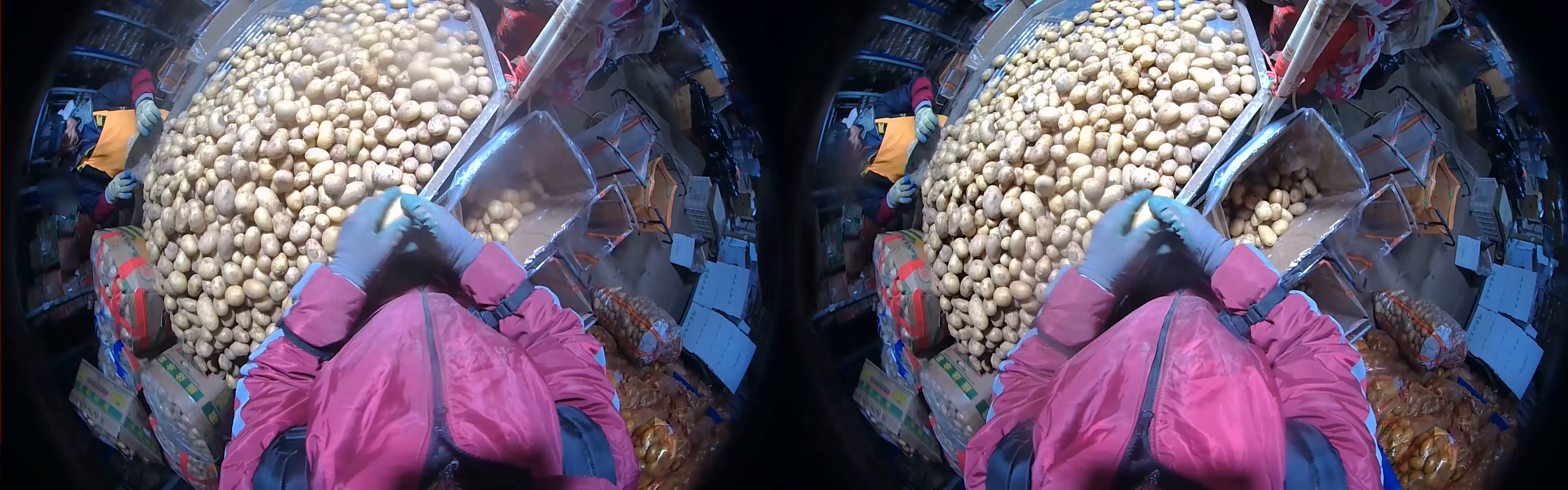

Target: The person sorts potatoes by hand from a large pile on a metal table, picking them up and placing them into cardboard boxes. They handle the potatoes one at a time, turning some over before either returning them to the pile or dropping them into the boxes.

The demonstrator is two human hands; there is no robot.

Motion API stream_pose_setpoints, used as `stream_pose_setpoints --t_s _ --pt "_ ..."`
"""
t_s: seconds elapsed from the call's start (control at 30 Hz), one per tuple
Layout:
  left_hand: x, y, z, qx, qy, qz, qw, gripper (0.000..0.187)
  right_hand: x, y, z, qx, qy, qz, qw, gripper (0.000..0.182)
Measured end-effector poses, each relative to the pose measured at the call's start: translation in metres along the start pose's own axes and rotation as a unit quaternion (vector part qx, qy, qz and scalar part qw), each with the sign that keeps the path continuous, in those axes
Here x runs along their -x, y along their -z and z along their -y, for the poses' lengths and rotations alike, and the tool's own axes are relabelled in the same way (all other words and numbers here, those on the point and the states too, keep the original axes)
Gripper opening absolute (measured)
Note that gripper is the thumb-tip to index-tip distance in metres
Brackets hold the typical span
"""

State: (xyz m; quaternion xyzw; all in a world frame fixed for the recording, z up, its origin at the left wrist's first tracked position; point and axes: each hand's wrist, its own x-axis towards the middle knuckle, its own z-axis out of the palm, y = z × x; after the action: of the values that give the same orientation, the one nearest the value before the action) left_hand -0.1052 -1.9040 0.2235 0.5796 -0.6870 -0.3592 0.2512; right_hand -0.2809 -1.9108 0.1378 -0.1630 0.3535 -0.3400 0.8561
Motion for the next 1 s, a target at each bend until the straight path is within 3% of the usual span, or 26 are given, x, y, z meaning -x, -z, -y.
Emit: stream_pose_setpoints --t_s 0.1,0.13,0.17,0.23,0.4,0.5,0.57,0.67,1.0 --pt "0.014 -0.021 -0.004 0.005 -0.019 0.023 1.0 0.055 0.015 0.019 0.01 0.002 0.0 -0.006 1.0 0.035" --pt "0.015 -0.02 -0.009 0.057 0.0 0.04 0.998 0.053 0.047 -0.007 0.035 0.046 0.008 -0.085 0.995 0.035" --pt "0.016 -0.019 -0.011 0.108 0.021 0.057 0.992 0.052 0.045 0.013 0.024 0.03 0.052 -0.056 0.997 0.036" --pt "0.019 -0.022 -0.007 0.086 -0.001 0.042 0.995 0.049 0.05 0.03 0.029 -0.035 0.02 -0.039 0.998 0.035" --pt "0.026 -0.034 -0.022 0.117 -0.002 0.074 0.99 0.046 0.073 0.05 0.023 -0.081 0.021 0.042 0.996 0.067" --pt "0.028 -0.043 -0.031 0.11 -0.019 0.092 0.99 0.043 0.088 0.048 0.02 -0.088 0.021 0.063 0.994 0.065" --pt "0.032 -0.047 -0.031 0.216 0.049 0.104 0.969 0.041 0.096 0.051 0.017 -0.086 0.012 0.064 0.994 0.065" --pt "0.035 -0.049 -0.026 0.243 0.105 0.112 0.958 0.037 0.109 0.046 0.015 -0.003 -0.018 0.036 0.999 0.061" --pt "0.069 -0.054 -0.029 0.245 0.116 0.113 0.956 0.034 0.127 0.041 0.006 0.135 -0.017 0.032 0.99 0.043"
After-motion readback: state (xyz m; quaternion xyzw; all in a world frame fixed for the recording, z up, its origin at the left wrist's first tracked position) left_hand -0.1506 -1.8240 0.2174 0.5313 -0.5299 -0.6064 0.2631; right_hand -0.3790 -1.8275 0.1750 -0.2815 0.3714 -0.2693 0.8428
